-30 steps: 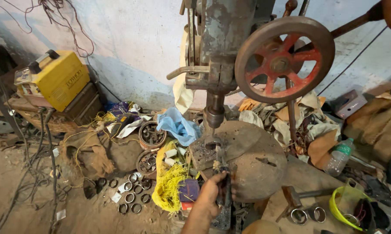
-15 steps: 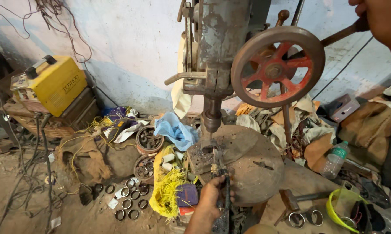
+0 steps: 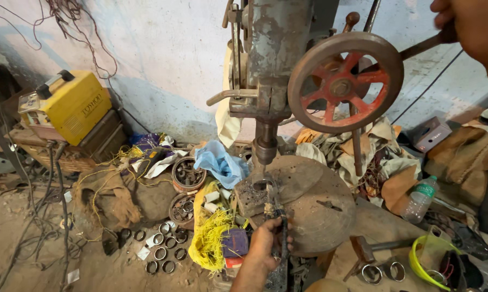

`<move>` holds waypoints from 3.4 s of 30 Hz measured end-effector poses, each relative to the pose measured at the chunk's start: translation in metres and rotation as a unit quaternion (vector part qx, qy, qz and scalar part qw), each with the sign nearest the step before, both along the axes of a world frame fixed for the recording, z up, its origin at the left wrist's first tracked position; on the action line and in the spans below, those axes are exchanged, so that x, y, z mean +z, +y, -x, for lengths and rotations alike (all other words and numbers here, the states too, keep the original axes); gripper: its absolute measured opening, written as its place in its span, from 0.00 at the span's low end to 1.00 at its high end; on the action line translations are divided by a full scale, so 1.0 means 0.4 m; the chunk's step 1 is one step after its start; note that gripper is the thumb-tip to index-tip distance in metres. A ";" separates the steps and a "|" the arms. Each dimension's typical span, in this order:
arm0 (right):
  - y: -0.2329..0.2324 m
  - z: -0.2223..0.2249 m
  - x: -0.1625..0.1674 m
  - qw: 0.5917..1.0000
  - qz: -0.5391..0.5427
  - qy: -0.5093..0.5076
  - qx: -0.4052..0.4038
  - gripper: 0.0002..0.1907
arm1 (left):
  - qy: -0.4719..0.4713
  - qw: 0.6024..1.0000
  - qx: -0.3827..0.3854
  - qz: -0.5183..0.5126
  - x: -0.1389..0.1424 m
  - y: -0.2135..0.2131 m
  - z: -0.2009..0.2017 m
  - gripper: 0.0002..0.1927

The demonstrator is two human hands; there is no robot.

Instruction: The person operates a manual drill press to drill holes into small metal rings. They hold the ring with pliers, lower the drill bit using the handwheel, and then lift the bit to remove the ring. The process is repeated for multiple rings.

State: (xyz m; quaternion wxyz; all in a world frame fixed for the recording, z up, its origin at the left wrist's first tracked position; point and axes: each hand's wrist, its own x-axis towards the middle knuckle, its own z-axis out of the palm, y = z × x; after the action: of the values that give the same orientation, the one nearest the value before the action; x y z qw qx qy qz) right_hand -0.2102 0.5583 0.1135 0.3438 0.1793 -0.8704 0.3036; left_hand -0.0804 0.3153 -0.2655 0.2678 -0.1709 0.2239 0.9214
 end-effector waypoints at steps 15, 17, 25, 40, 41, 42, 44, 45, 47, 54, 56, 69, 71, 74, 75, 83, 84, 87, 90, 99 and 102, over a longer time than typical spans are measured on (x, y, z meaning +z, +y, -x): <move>0.063 -0.038 -0.042 0.993 0.061 -0.022 0.100 0.19 | 0.000 1.000 0.002 0.009 0.006 0.022 -0.006 0.13; 0.062 -0.047 -0.043 0.992 0.052 -0.018 0.116 0.18 | 0.001 1.000 0.000 0.012 0.006 0.022 -0.006 0.14; 0.028 -0.086 -0.039 0.996 0.032 -0.003 0.080 0.18 | -0.016 1.000 0.004 0.026 0.037 0.015 -0.020 0.12; 0.027 -0.103 -0.053 0.991 0.077 0.021 0.104 0.19 | -0.020 1.000 -0.011 -0.014 0.044 0.016 -0.019 0.12; 0.027 -0.102 -0.053 0.991 0.088 0.013 0.101 0.19 | -0.017 1.000 -0.014 -0.016 0.045 0.014 -0.018 0.12; 0.026 -0.100 -0.053 0.990 0.098 0.005 0.099 0.19 | -0.014 1.000 -0.016 -0.019 0.046 0.014 -0.019 0.12; 0.027 -0.096 -0.055 0.991 0.082 0.016 0.105 0.19 | -0.011 1.000 -0.015 -0.008 0.047 0.012 -0.018 0.12; 0.028 -0.093 -0.057 0.991 0.074 0.016 0.108 0.19 | -0.019 1.000 -0.010 0.004 0.048 0.011 -0.018 0.12; 0.033 -0.092 -0.061 0.988 0.104 -0.023 0.112 0.18 | -0.025 1.000 -0.009 0.012 0.045 0.011 -0.020 0.12; 0.063 -0.061 -0.070 0.991 0.085 -0.017 0.101 0.15 | -0.009 1.000 -0.012 -0.023 0.036 0.008 -0.023 0.12; 0.081 -0.048 -0.081 0.990 0.089 -0.011 0.110 0.15 | -0.001 1.000 -0.008 -0.018 0.034 0.008 -0.023 0.12; 0.128 -0.014 -0.142 0.991 0.083 -0.009 0.106 0.14 | -0.004 0.999 -0.019 -0.032 0.028 0.006 -0.014 0.11; 0.117 -0.017 -0.137 0.992 0.080 -0.008 0.100 0.13 | -0.012 0.999 -0.018 -0.025 0.021 0.006 -0.011 0.11; 0.102 -0.010 -0.116 0.993 0.071 -0.003 0.098 0.13 | -0.019 1.000 -0.012 -0.008 0.008 0.006 -0.008 0.11; 0.098 -0.012 -0.111 0.993 0.070 -0.002 0.097 0.13 | -0.013 1.000 -0.015 -0.013 0.004 0.007 -0.007 0.11; 0.008 -0.180 -0.177 0.993 0.100 0.037 0.049 0.12 | -0.009 1.000 -0.019 -0.003 -0.001 0.010 -0.017 0.12; -0.012 -0.227 -0.217 0.991 0.118 0.041 0.039 0.12 | -0.014 1.000 -0.018 0.001 0.001 0.010 -0.018 0.12; -0.071 -0.337 -0.326 0.988 0.137 0.074 0.014 0.12 | -0.015 1.000 -0.016 -0.002 0.004 0.014 -0.019 0.12; -0.092 -0.359 -0.365 0.988 0.071 0.140 0.012 0.12 | -0.026 0.999 -0.017 -0.012 0.001 0.020 -0.017 0.10; -0.013 -0.234 -0.205 0.993 0.085 0.053 0.063 0.16 | -0.015 1.000 -0.022 0.003 -0.009 0.026 -0.011 0.11; 0.013 -0.170 -0.154 0.985 0.116 0.057 0.113 0.19 | -0.023 0.999 -0.020 -0.020 -0.009 0.027 -0.008 0.09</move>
State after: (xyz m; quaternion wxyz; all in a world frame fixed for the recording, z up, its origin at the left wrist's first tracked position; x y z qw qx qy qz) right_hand -0.1423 0.5634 0.0520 0.3749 0.2527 -0.7820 0.4291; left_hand -0.0771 0.3262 -0.2693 0.2943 -0.1818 0.2024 0.9162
